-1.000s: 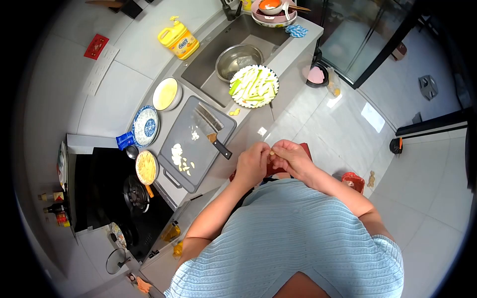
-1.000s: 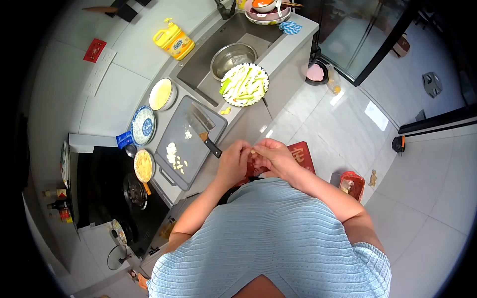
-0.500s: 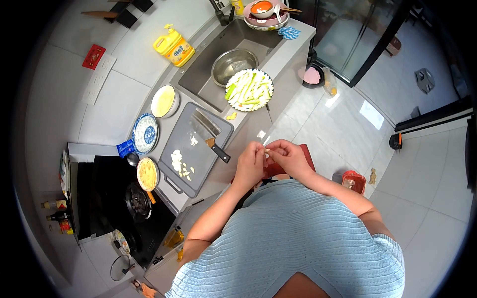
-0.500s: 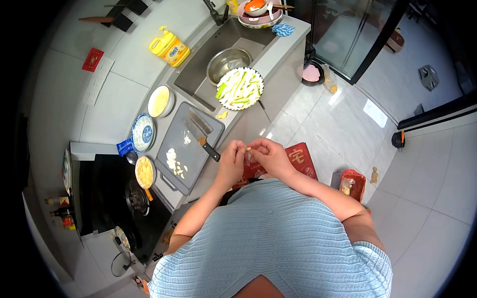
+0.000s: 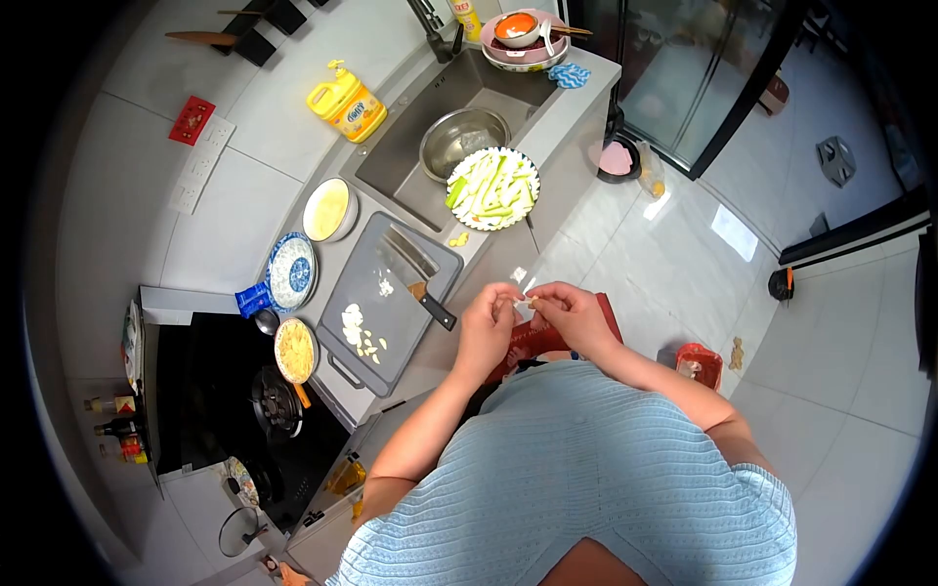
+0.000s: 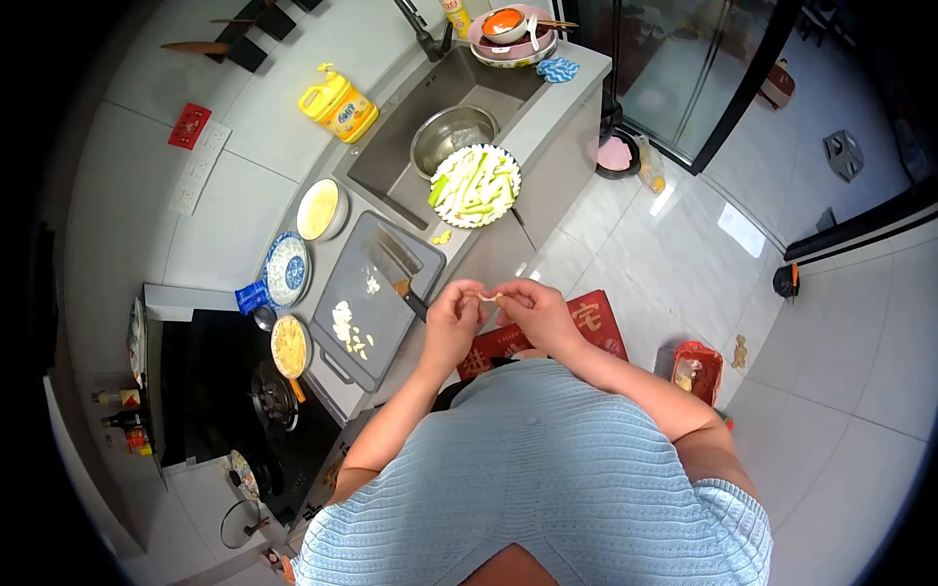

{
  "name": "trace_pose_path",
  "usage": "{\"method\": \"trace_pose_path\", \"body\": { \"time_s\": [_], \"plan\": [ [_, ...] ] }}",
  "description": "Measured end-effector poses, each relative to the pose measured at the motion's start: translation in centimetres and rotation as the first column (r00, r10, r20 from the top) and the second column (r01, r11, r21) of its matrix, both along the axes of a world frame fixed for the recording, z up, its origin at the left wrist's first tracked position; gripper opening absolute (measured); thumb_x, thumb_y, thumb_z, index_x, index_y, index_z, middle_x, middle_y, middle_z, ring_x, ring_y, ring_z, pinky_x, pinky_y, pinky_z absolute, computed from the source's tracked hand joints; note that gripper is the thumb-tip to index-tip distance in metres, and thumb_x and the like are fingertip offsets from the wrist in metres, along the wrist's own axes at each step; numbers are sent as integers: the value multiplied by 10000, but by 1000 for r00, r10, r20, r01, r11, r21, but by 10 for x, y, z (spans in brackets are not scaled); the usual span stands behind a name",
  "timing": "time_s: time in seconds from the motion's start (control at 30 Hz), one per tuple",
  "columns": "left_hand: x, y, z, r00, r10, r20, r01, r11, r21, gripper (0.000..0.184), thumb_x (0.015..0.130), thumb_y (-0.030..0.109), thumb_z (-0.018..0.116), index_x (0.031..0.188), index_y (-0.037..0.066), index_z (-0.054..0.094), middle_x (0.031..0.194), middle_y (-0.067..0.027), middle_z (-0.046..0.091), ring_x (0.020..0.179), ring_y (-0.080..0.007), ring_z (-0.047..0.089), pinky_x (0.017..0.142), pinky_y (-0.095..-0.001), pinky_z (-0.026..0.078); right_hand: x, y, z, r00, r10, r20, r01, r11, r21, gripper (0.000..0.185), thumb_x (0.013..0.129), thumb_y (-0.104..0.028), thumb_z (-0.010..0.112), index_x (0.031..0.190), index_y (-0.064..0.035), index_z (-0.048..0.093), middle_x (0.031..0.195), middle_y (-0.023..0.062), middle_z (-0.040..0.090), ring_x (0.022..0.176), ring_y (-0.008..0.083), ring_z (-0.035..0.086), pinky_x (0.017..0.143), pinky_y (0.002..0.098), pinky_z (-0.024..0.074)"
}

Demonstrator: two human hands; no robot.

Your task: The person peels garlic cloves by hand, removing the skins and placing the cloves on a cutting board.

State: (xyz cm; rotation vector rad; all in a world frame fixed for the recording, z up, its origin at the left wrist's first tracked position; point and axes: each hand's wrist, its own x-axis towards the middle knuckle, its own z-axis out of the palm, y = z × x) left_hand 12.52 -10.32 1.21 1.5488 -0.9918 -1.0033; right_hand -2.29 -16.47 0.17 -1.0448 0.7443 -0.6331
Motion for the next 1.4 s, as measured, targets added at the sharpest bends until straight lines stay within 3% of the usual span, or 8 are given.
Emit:
{"method": "trace_pose_path", "body": {
  "time_s": [0.07, 0.17, 0.47, 0.6, 0.67, 0.9, 1.23, 1.4],
  "plan": [
    [-1, 1, 3, 960, -19, 279, 48, 994, -99, 107, 877, 31, 560, 974, -6, 585, 741, -21, 567, 656, -74, 545, 583, -216, 464, 0, 1, -2, 999, -12, -33, 10, 998, -57, 156, 885, -39, 556, 1028, 14, 593, 813, 46, 622, 704, 89, 606, 636, 206, 486],
    [-6, 0, 17, 920, -36, 389, 78, 993, -93, 123, 832, 23, 618, 949, -13, 630, 765, -49, 599, 653, -88, 566, 599, -221, 478, 1, 1, 0, 995, -42, -92, 22, 977, -212, 152, 871, -27, 567, 1010, 24, 601, 845, 64, 607, 712, 102, 619, 629, 215, 501],
    [-6, -1, 15, 891, -29, 453, 65, 996, -66, 98, 797, 12, 647, 890, -18, 646, 744, -84, 623, 633, -114, 604, 574, -232, 482, 3, 0, -1, 994, -69, -88, 42, 960, -277, 122, 846, 7, 583, 960, 36, 615, 858, 83, 572, 709, 129, 631, 624, 223, 507],
    [-6, -2, 15, 899, -39, 437, 76, 995, -67, 77, 819, 13, 625, 883, -24, 644, 745, -74, 634, 635, -109, 608, 578, -227, 484, 3, -1, -2, 992, -70, -109, 37, 959, -281, 111, 843, 2, 592, 947, 26, 623, 841, 76, 574, 702, 124, 628, 620, 227, 501],
    [-6, -3, 14, 971, -52, 234, 53, 999, -2, 74, 849, 24, 598, 877, -33, 637, 747, -56, 643, 644, -98, 616, 584, -217, 485, 3, -1, -2, 989, -80, -127, 39, 953, -299, 106, 840, -3, 596, 939, 21, 625, 833, 78, 575, 694, 130, 628, 615, 231, 497],
    [-2, -3, 6, 975, -75, 210, 75, 997, 8, 88, 874, 34, 575, 912, -27, 627, 736, -42, 642, 655, -91, 628, 590, -207, 487, 4, -3, -6, 977, -136, -161, 37, 862, -505, 106, 802, -9, 624, 908, -1, 625, 793, 96, 562, 660, 178, 597, 601, 263, 473],
    [-6, -6, 15, 967, -67, 248, 60, 998, 35, 54, 868, 25, 565, 864, -19, 596, 698, -33, 619, 680, -65, 610, 590, -205, 479, 4, -1, 0, 978, -111, -174, 11, 871, -492, 138, 792, 19, 615, 925, -12, 634, 810, 90, 571, 667, 174, 585, 609, 263, 472],
    [-5, -5, 7, 999, -9, 38, 8, 1000, 25, 56, 868, 39, 557, 882, -15, 564, 694, -44, 612, 667, -71, 602, 588, -211, 478, 8, -1, -6, 998, -60, -16, 55, 975, -217, 118, 824, 69, 575, 933, 35, 606, 850, 58, 583, 763, 121, 631, 676, 218, 515]
  ]
}}
